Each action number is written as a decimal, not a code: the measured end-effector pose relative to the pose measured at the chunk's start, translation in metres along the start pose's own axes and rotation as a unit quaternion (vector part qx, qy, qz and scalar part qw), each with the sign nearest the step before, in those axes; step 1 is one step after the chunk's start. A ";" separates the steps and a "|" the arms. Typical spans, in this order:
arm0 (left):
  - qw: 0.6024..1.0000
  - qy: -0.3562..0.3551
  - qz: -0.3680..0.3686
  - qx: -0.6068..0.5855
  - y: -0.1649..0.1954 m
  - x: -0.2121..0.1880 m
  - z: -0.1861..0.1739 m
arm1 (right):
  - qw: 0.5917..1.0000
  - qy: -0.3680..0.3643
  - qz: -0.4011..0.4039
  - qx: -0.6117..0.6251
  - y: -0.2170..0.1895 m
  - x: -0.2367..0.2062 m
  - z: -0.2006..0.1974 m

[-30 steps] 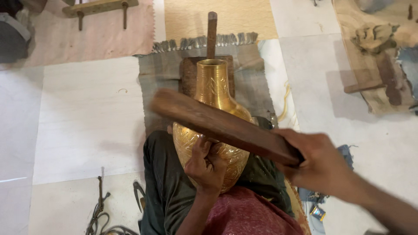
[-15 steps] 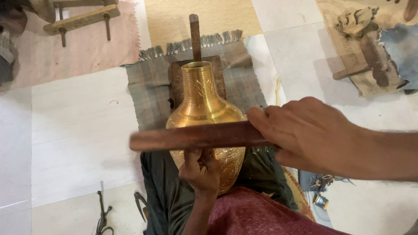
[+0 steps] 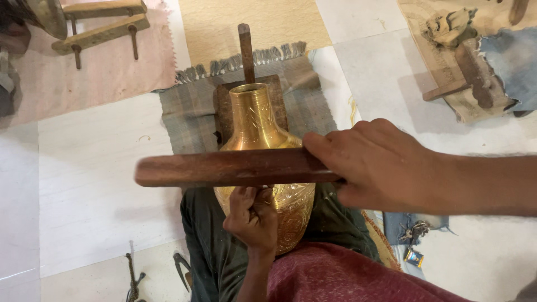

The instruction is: The person uses a metal chisel and a wooden mallet to engrave a decorative pattern onto the surface of a brass vase. The vase is held steady on the lap while the person repeatedly strikes the chisel to create fine lines and textures.

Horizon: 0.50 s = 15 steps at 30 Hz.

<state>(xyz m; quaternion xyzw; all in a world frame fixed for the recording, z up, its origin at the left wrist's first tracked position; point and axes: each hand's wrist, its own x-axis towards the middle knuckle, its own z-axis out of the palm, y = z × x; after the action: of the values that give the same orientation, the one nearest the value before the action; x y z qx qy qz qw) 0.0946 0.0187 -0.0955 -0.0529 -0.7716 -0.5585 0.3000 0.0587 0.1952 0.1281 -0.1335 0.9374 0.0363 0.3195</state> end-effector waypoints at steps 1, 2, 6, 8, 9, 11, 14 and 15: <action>1.000 -0.006 0.001 -0.015 0.000 0.002 -0.001 | 1.000 -0.012 0.016 0.021 0.003 0.000 0.001; 0.999 -0.010 0.002 -0.031 0.001 0.005 -0.002 | 0.998 -0.023 0.031 0.040 0.005 0.001 0.002; 0.995 -0.095 0.009 0.002 0.008 0.013 -0.013 | 0.990 0.081 -0.008 0.111 0.017 0.000 0.013; 0.992 -0.116 0.020 0.036 0.009 0.019 -0.016 | 0.983 0.107 -0.004 0.147 0.021 0.000 0.021; 0.991 -0.127 0.027 0.024 0.008 0.022 -0.016 | 0.979 0.104 0.010 0.177 0.022 0.000 0.026; 0.988 -0.148 0.037 0.002 0.006 0.026 -0.017 | 0.967 0.096 0.035 0.235 0.022 -0.002 0.035; 0.987 -0.160 0.002 -0.018 0.002 0.027 -0.016 | 0.910 0.194 -0.033 0.365 0.024 -0.004 0.042; 0.987 -0.161 -0.015 -0.023 0.000 0.027 -0.015 | 0.924 0.183 -0.040 0.334 0.025 -0.005 0.042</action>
<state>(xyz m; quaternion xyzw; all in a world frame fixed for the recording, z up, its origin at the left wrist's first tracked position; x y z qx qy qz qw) 0.0790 -0.0020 -0.0787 -0.1378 -0.7974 -0.5646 0.1624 0.0802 0.2266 0.0972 -0.0608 0.9314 -0.3163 0.1696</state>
